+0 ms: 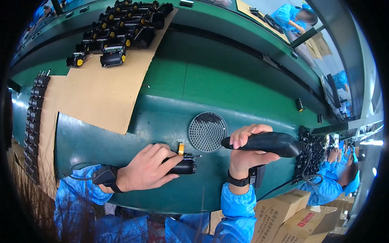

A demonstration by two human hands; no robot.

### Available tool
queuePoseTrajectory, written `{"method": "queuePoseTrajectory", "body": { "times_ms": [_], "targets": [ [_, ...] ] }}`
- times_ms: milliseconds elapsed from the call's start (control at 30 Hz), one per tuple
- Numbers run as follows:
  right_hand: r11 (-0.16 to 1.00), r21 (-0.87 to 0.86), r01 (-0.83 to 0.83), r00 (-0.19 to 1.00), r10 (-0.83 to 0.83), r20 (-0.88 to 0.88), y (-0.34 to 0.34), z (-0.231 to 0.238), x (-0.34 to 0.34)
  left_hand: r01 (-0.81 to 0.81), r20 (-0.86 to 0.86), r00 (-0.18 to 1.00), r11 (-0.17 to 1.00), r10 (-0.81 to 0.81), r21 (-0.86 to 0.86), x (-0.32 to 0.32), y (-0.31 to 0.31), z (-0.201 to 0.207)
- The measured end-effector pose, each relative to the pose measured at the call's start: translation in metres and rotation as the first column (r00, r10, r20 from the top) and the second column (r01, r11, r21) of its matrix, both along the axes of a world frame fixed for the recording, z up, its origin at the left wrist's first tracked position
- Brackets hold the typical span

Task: The person assembles electronic components on an assembly line by picking up each component, driving screws into it with an electric screwdriver, and placing the assembled pieces onto a cardboard tray.

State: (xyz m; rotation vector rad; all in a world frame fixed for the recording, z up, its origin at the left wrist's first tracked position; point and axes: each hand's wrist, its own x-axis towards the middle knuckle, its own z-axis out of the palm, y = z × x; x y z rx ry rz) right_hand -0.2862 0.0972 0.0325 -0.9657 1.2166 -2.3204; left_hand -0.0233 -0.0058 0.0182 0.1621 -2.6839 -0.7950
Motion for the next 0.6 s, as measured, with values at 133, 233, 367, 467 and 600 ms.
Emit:
{"method": "queuePoseTrajectory", "body": {
  "times_ms": [133, 233, 367, 467, 600],
  "targets": [
    [1.0, 0.001, -0.009, 1.0, 0.009, 0.007, 0.0012, -0.0002, 0.0004, 0.01, -0.035, 0.999, 1.0, -0.01, 0.002, -0.0005, -0.0011, -0.0034],
    [1.0, -0.002, -0.002, 1.0, 0.002, 0.012, 0.0009, 0.0001, 0.0006, 0.015, -0.035, 0.999, 1.0, -0.015, 0.004, -0.0013, -0.0014, -0.0025],
    [1.0, 0.014, -0.017, 1.0, 0.017, 0.003, 0.0028, -0.0053, -0.0025, 0.006, -0.033, 0.999, 1.0, -0.006, -0.004, -0.0031, 0.0006, -0.0001],
    [0.998, 0.051, -0.042, 0.997, 0.045, -0.062, 0.0004, -0.0045, 0.0009, 0.003, -0.035, 0.999, 1.0, -0.003, 0.009, 0.002, -0.0008, -0.0026],
    [1.0, 0.004, -0.005, 1.0, 0.005, -0.028, 0.0035, 0.0016, 0.003, 0.004, -0.041, 0.999, 1.0, -0.003, 0.017, 0.0007, 0.0004, -0.0037]
  ]
}}
